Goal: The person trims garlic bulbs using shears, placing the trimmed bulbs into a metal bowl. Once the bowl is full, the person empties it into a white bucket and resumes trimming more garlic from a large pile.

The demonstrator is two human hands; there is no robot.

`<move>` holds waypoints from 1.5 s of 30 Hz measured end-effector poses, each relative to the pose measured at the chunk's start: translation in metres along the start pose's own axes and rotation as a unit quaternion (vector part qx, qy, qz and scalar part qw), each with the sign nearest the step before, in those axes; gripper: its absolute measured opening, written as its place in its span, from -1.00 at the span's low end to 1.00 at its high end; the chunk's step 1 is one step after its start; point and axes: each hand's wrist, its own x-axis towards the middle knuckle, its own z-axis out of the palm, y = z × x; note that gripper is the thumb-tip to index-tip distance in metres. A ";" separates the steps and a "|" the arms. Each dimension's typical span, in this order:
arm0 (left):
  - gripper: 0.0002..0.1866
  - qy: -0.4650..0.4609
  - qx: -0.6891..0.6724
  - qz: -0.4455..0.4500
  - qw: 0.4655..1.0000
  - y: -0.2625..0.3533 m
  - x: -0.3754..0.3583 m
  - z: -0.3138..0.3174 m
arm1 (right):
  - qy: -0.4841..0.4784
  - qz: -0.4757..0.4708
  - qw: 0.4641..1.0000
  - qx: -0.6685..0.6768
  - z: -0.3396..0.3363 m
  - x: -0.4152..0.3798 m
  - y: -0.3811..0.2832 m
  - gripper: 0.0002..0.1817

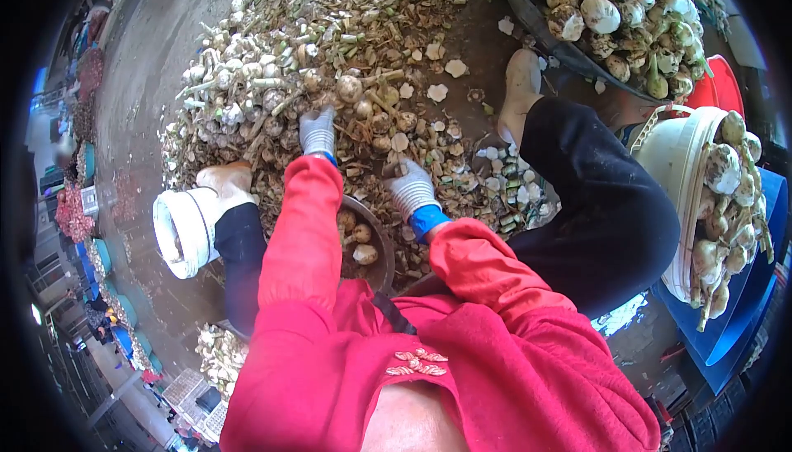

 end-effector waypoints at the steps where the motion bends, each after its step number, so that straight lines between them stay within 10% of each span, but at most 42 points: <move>1: -0.54 -0.055 0.022 -0.030 0.998 -0.012 0.015 0.006 | -0.011 0.003 1.000 -0.014 0.003 0.002 0.004 -0.79; 6: -0.83 -0.118 -0.291 -0.161 0.936 -0.013 -0.038 -0.038 | -0.026 0.002 0.996 0.090 0.005 -0.002 -0.008 -0.76; 7: -0.84 -0.133 -0.371 -0.071 0.916 -0.045 -0.045 -0.047 | -0.018 -0.007 0.990 0.138 0.006 0.000 -0.011 -0.72; 10: -0.48 -0.265 -0.455 -0.117 0.842 -0.024 -0.122 -0.106 | -0.045 -0.023 0.963 0.264 0.010 0.008 -0.013 -0.53; 12: -0.37 -0.204 -0.277 -0.009 0.939 -0.047 -0.149 -0.112 | -0.119 -0.013 0.965 0.235 -0.001 -0.018 -0.044 -0.50; 15: -0.18 -0.326 -0.123 0.073 0.934 -0.006 -0.186 -0.152 | -0.276 -0.054 0.934 0.221 0.005 -0.034 -0.041 -0.50; 16: -0.18 -0.350 -0.346 0.009 0.871 -0.006 -0.195 -0.149 | -0.306 0.028 0.938 0.162 0.002 -0.059 -0.069 -0.53; 22: -0.26 -0.243 -0.354 -0.007 0.903 -0.011 -0.219 -0.159 | -0.279 -0.052 0.955 0.083 0.004 -0.083 -0.056 -0.63; 24: -0.23 -0.212 -0.300 0.025 0.930 -0.011 -0.225 -0.167 | -0.184 -0.308 0.890 -0.282 -0.004 -0.077 -0.047 -0.68; 26: -0.19 -0.172 -0.187 0.101 0.962 -0.009 -0.230 -0.171 | -0.187 -0.358 0.840 -0.363 -0.008 -0.083 -0.033 -0.71; 41: -0.27 -0.030 -0.057 0.298 0.953 -0.053 -0.244 -0.136 | -0.208 -0.336 0.775 -0.493 -0.004 -0.084 -0.028 -0.72; 43: -0.30 -0.094 -0.298 0.154 0.937 -0.007 -0.276 -0.152 | -0.219 -0.198 0.810 -0.507 -0.016 -0.025 0.005 -0.69; 45: -0.29 -0.027 -0.260 0.284 0.923 0.015 -0.286 -0.171 | -0.073 -0.088 0.918 -0.381 -0.066 0.031 0.045 -0.79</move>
